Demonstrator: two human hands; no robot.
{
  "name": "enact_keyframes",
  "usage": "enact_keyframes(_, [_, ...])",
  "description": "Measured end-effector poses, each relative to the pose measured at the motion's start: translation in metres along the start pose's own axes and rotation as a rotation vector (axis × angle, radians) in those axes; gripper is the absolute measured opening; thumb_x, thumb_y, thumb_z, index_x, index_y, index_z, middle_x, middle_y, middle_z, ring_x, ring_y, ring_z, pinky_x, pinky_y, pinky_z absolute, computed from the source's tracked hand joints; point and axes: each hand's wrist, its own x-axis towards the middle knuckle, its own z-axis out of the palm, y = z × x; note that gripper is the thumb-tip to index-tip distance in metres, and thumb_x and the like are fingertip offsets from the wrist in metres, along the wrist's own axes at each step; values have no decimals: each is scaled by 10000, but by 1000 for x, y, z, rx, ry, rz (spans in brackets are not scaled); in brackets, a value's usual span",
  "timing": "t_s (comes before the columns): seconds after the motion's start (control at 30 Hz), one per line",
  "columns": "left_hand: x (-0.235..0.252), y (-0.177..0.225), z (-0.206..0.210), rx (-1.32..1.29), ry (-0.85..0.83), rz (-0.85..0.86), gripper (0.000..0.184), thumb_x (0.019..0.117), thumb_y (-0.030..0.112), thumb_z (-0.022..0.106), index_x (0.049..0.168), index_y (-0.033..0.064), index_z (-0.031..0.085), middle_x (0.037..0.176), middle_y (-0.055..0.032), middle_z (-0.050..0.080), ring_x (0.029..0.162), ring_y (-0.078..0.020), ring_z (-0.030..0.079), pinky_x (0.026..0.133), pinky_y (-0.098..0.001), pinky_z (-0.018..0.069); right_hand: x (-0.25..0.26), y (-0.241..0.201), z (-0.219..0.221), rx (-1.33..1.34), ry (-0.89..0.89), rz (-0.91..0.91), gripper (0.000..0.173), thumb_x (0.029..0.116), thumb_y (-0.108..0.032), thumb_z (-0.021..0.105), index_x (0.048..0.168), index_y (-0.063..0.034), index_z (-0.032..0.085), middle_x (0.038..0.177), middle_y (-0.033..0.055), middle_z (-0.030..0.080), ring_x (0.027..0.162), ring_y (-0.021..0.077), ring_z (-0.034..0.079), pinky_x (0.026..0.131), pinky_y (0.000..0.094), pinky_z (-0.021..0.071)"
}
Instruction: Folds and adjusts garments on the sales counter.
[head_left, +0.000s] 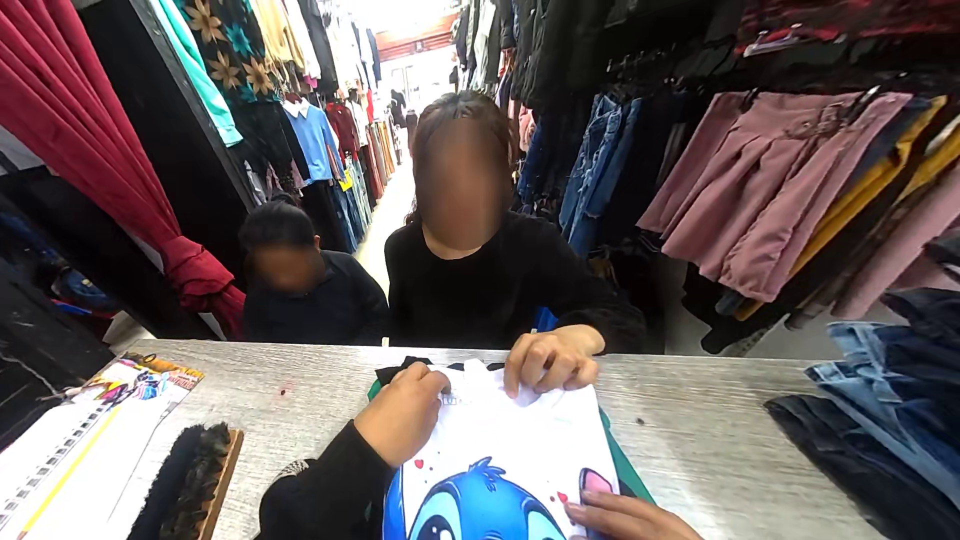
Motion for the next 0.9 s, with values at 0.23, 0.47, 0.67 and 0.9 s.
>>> enact_keyframes(0.23, [-18, 11, -15, 119, -29, 64, 302, 1033, 85, 503, 1288, -14, 634, 1240, -219, 643, 1166, -354, 635, 1011, -508, 508, -1, -4, 0, -47, -2, 8, 331, 964, -33, 542, 1237, -57, 728, 1340, 175, 668, 1334, 352, 566, 1142, 504, 401])
enact_keyframes(0.47, [-56, 71, 5, 89, -11, 569, 358, 978, 160, 651, 1285, -23, 633, 1339, -218, 639, 1236, -350, 641, 986, -530, 540, 3, -5, 0, -95, 4, -20, 294, 1005, -224, 646, 1238, -61, 722, 1348, 176, 662, 1336, 351, 566, 1137, 510, 410])
enact_keyframes(0.67, [-47, 78, 77, 215, 98, 600, 777, 886, 317, 761, 1521, 5, 439, 1528, -158, 521, 1431, -313, 487, 1132, -655, 352, 3, -5, 1, -134, 64, -23, 252, 999, -172, 637, 1101, 32, 746, 1201, 230, 716, 1211, 399, 649, 1078, 535, 467])
enact_keyframes(0.9, [-51, 77, 80, 342, 178, 622, 684, 951, 321, 682, 1511, 1, 455, 1494, -150, 559, 1399, -294, 527, 1117, -583, 414, 3, -6, 1, -143, 65, -49, 231, 978, -171, 672, 1097, 11, 747, 1190, 206, 725, 1225, 366, 645, 1086, 507, 464])
